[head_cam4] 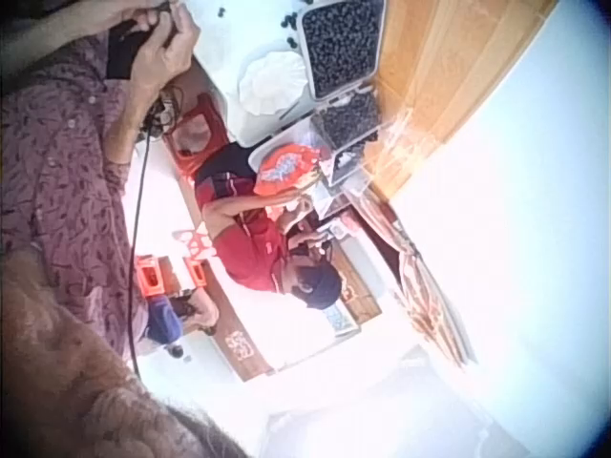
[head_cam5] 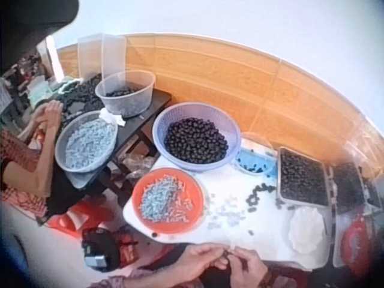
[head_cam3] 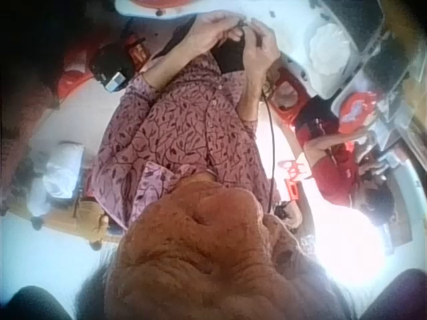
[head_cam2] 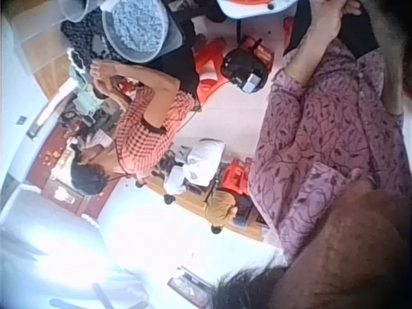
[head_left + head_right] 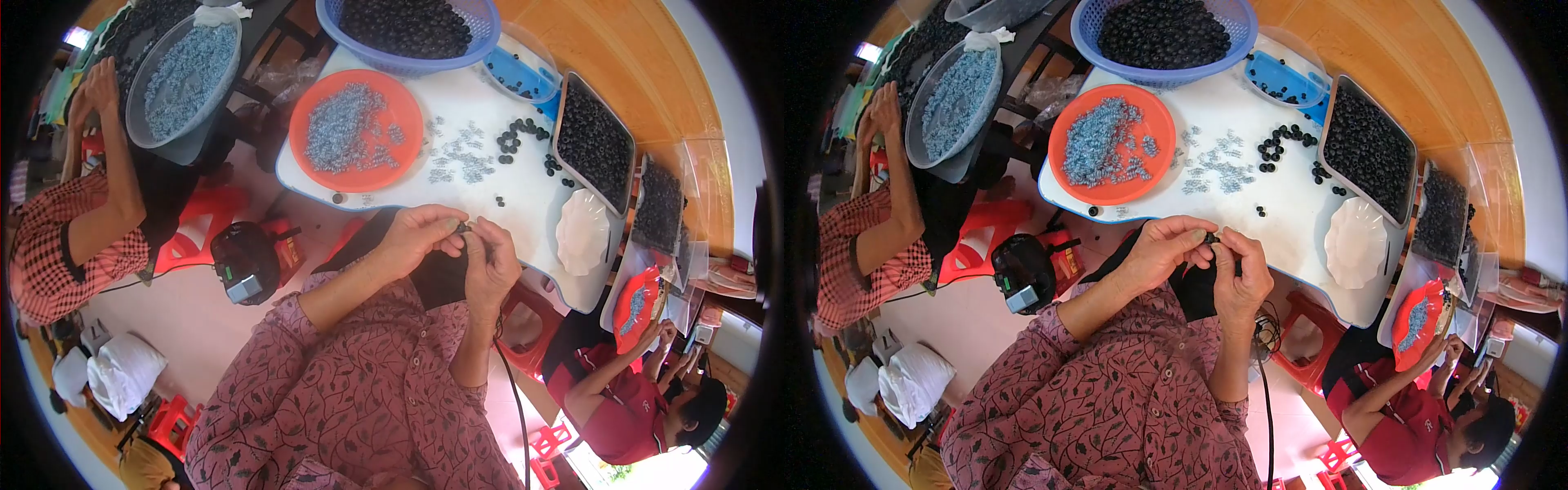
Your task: The person sorts and assembles small black industrial components by hand on a workbench.
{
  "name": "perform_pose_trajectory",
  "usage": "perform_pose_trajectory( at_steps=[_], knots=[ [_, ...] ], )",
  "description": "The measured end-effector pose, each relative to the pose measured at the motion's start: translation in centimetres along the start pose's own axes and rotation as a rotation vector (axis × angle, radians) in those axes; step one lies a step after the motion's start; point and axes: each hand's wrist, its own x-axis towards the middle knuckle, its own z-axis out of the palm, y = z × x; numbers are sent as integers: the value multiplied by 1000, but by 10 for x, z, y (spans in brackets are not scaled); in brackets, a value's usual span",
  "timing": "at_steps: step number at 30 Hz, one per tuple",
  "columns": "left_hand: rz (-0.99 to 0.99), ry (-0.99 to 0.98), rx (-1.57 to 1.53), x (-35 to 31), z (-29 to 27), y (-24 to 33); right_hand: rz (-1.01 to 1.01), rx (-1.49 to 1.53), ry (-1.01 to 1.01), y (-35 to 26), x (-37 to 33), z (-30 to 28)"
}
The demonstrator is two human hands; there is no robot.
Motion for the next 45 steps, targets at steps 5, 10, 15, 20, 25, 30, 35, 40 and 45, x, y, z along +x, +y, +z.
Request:
perform_pose_trajectory(
  at_steps=[5,10,15,20,25,30,35,40,45],
  knots=[
    [20,19,199,-1,2,4,-69,-101,-36,-10,3,-3],
    [80,-2,272,-2,4,6,-149,-165,-68,-16,6,-4],
    [80,28,247,-5,4,5,-107,-130,-79,-17,4,-1],
    [101,-4,246,-5,4,4,-74,-23,-55,-10,0,-2],
    [104,-18,242,-6,7,6,-95,19,-51,-3,-4,-2],
    [91,-3,254,-8,10,7,-84,-32,-37,-2,-7,-1],
    [59,7,217,-7,9,4,-122,-134,-33,-8,-6,1],
    [99,16,275,-7,10,4,-151,-185,-32,-8,-6,3],
    [123,36,357,-8,6,1,-258,-327,-114,-4,-4,1]
  ],
)
